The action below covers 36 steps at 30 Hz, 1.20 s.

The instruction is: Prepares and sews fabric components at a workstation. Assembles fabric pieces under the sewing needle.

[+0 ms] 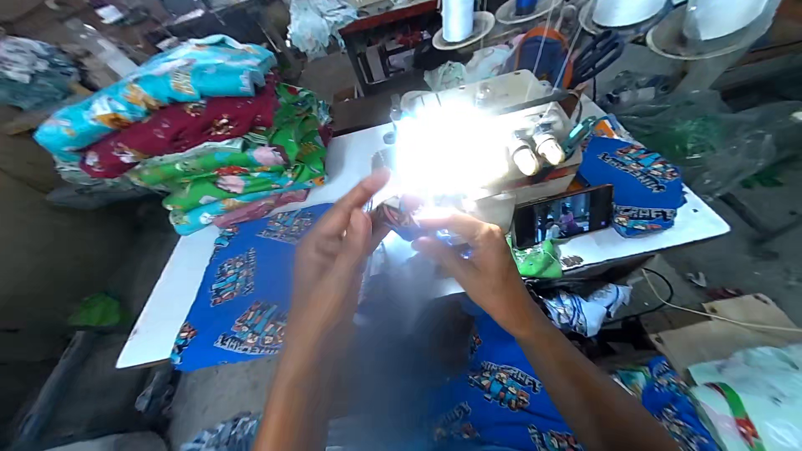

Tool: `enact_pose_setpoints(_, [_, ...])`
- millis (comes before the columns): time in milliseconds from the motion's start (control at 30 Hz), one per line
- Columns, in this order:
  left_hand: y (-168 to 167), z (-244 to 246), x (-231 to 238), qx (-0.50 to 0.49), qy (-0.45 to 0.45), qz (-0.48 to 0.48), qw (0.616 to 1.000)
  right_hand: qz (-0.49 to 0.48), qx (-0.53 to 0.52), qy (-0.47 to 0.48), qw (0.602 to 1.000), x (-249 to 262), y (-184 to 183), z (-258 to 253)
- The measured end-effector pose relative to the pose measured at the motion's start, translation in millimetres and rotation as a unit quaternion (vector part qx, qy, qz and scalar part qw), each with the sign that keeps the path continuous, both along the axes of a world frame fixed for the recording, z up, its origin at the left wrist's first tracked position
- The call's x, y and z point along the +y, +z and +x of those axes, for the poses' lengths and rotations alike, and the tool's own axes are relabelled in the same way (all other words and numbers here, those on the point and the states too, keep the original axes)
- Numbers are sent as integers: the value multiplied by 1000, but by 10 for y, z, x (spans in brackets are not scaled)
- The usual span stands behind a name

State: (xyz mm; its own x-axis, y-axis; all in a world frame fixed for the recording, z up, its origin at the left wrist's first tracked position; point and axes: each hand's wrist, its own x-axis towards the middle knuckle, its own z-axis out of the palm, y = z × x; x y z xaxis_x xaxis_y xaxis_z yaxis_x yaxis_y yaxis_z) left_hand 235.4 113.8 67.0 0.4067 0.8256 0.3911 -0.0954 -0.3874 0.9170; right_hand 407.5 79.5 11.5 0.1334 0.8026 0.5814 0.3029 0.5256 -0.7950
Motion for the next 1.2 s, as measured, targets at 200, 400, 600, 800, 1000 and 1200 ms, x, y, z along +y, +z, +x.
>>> enact_pose_setpoints(200, [-408,8,-71,43,-16,-12,999,-14,-24,-37,999,-290,51,14])
enact_pose_setpoints(400, [-472,25,-30,6,-108,-27,994,-36,-29,-37,998,-314,-9,36])
enact_pose_setpoints(600, [-464,-43,38,20,-170,7,985,-53,-14,-23,998,-272,8,41])
enact_pose_setpoints(800, [-477,-91,58,26,-180,4,983,-57,17,12,998,-241,-4,82])
enact_pose_setpoints(1000, [-495,-91,50,28,-170,12,985,-75,49,46,995,-213,-3,128])
enact_pose_setpoints(1200, [-515,-117,48,36,-168,18,985,-86,74,64,992,-216,-36,132])
